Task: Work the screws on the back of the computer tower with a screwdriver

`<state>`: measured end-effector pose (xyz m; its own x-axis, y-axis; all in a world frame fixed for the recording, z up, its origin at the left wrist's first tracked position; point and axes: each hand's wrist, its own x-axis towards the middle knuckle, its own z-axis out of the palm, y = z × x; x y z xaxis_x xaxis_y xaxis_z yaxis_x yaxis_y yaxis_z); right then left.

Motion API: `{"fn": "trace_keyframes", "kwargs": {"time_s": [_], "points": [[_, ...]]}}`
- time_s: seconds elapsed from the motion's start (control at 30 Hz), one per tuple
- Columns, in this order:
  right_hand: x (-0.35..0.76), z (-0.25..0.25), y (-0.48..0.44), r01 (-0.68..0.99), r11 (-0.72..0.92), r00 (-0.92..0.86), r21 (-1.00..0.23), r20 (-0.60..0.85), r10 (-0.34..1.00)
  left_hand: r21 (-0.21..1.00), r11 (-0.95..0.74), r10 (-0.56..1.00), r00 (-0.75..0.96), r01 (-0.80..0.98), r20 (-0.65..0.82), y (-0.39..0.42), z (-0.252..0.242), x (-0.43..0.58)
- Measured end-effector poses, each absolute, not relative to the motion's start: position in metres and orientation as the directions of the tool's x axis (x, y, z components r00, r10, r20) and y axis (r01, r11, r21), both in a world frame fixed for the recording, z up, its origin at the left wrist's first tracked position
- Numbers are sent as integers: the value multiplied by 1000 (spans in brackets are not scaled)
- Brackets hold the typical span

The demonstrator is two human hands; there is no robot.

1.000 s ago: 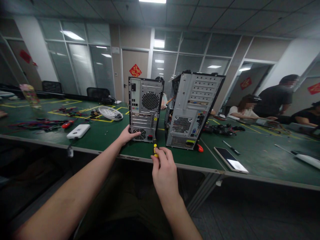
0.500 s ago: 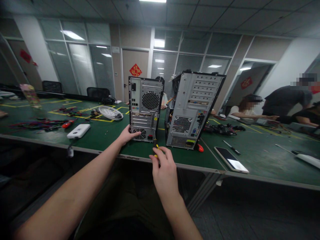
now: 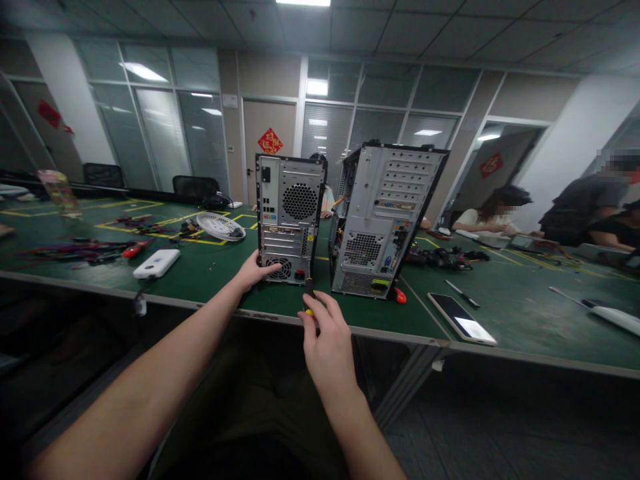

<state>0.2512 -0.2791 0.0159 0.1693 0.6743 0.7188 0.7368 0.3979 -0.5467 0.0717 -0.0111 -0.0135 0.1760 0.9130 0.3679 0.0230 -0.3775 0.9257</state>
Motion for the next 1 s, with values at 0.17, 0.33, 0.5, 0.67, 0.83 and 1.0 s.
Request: {"fn": "trace_keyframes", "kwargs": {"time_s": [0.17,0.33,0.5,0.67,0.83,1.0], "points": [[252,16,-278,739,396,171,-545,720,673,924,-381,912,177,34,370,-9,-15,72],[252,15,-277,743,401,174,-536,733,657,922,-385,911,175,40,373,-5,-19,72],[252,15,-278,746,402,172,-532,736,655,921,-387,910,175,36,376,-6,-17,71],[251,15,-277,753,410,176,-515,758,628,921,-387,910,178,43,374,-6,-18,71],[250,16,-277,724,425,211,-543,761,613,919,-392,908,176,41,380,-4,-19,70],[250,17,-278,748,414,202,-519,771,604,920,-390,909,179,42,377,-5,-18,70]]}}
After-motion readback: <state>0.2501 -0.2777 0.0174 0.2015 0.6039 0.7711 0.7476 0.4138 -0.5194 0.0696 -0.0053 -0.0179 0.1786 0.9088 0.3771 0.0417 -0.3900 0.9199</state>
